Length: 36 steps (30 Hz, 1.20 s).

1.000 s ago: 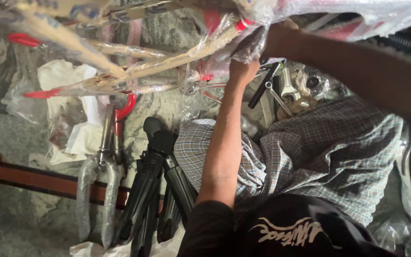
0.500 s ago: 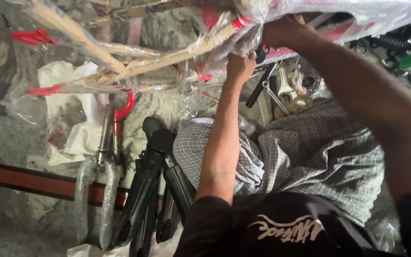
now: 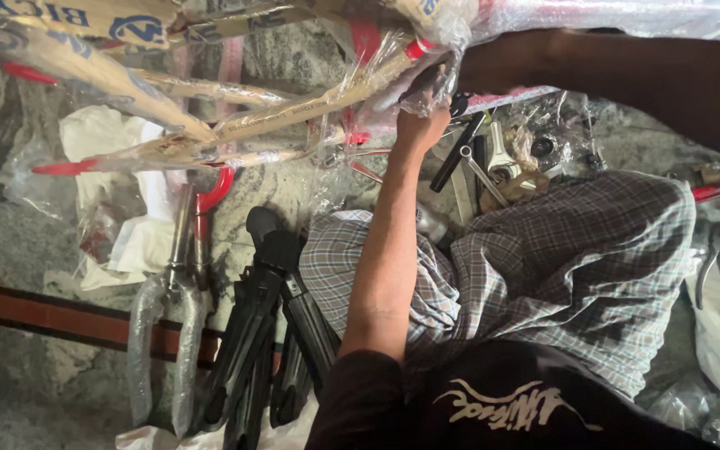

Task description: The person is assembling a bicycle frame. They use a wrench to tighten bolts on the frame, which is partially wrapped in protective plastic.

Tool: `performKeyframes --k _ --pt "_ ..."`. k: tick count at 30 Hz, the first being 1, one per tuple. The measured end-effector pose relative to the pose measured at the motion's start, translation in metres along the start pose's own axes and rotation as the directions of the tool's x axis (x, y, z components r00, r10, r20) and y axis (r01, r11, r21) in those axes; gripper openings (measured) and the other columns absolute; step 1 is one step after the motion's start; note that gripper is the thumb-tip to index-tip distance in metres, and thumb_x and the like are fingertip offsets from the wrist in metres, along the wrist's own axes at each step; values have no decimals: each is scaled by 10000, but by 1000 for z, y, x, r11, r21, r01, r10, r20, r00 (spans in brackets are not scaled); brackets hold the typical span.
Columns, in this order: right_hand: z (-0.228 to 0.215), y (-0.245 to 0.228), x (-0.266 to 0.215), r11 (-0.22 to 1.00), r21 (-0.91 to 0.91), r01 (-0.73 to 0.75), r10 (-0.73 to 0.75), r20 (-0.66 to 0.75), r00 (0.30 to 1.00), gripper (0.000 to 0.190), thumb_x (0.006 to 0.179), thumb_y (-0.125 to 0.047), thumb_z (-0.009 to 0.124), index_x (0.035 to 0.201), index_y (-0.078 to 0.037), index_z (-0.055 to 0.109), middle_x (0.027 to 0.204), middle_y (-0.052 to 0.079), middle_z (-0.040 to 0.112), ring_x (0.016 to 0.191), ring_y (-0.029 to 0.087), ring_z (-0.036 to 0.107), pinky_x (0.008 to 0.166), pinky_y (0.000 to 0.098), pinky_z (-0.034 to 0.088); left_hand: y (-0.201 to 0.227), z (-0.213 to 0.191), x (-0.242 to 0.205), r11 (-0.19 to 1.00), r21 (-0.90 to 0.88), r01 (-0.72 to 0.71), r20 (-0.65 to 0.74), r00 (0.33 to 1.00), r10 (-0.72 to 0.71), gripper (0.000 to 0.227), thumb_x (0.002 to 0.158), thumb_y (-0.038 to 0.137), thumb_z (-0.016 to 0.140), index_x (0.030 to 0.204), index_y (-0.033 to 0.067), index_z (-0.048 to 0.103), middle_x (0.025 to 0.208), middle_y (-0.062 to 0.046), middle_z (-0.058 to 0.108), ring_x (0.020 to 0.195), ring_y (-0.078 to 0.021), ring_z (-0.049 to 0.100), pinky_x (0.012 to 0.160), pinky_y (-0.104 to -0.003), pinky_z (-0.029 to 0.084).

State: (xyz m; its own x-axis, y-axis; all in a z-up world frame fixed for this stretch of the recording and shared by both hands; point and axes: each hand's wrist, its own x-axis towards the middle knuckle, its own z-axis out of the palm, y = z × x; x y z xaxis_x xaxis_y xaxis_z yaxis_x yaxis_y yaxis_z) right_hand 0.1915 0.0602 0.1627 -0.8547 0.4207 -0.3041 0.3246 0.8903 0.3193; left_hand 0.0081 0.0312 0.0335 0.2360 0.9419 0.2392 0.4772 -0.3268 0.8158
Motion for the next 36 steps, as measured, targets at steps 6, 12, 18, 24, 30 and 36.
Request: performKeyframes --k 6,12,18,24,30,36 --pt "-40 -12 1 693 534 -485 362 324 874 304 968 -243 538 1233 -154 656 1185 120 721 1062 308 704 897 455 564 -2 1 -4 966 89 -244 -58 967 249 472 910 93 679 1377 84 611 1246 -194 709 1175 -371 678 1017 -443 530" --pt "-87 -9 5 610 552 -569 383 423 821 311 999 -344 563 1272 -252 679 1230 97 709 1112 353 684 899 519 556 -15 6 0 939 127 -320 -120 935 334 452 882 45 687 1328 42 615 1253 -185 691 1193 -364 655 1045 -462 519" --pt "-32 -20 12 654 435 -619 439 449 778 261 977 -284 604 1181 -223 756 1147 84 778 1068 301 751 852 491 619 -22 11 -1 929 103 -355 -151 918 367 424 896 4 675 1315 48 623 1251 -177 686 1190 -356 658 1036 -452 523" --pt "62 -28 40 802 416 -428 536 -186 823 319 875 -295 754 1158 -148 755 1145 82 757 1103 281 709 987 468 554 -19 8 -9 955 134 -266 -96 955 280 462 853 10 683 1311 52 635 1267 -188 695 1193 -371 663 1025 -458 521" --pt "132 -14 48 541 656 -525 780 -158 606 429 775 -233 790 1187 -126 736 1149 93 748 1098 265 716 985 440 556 -4 1 1 995 -1 -96 -39 995 96 487 869 117 734 1337 49 620 1290 -211 693 1206 -394 668 1045 -448 516" --pt "90 -10 31 599 539 -592 779 -222 586 519 534 -219 847 1035 -93 799 1003 161 750 991 390 714 784 538 573 11 -7 -2 992 -113 61 19 998 -59 469 880 153 703 1335 48 651 1262 -229 692 1171 -410 665 999 -467 512"
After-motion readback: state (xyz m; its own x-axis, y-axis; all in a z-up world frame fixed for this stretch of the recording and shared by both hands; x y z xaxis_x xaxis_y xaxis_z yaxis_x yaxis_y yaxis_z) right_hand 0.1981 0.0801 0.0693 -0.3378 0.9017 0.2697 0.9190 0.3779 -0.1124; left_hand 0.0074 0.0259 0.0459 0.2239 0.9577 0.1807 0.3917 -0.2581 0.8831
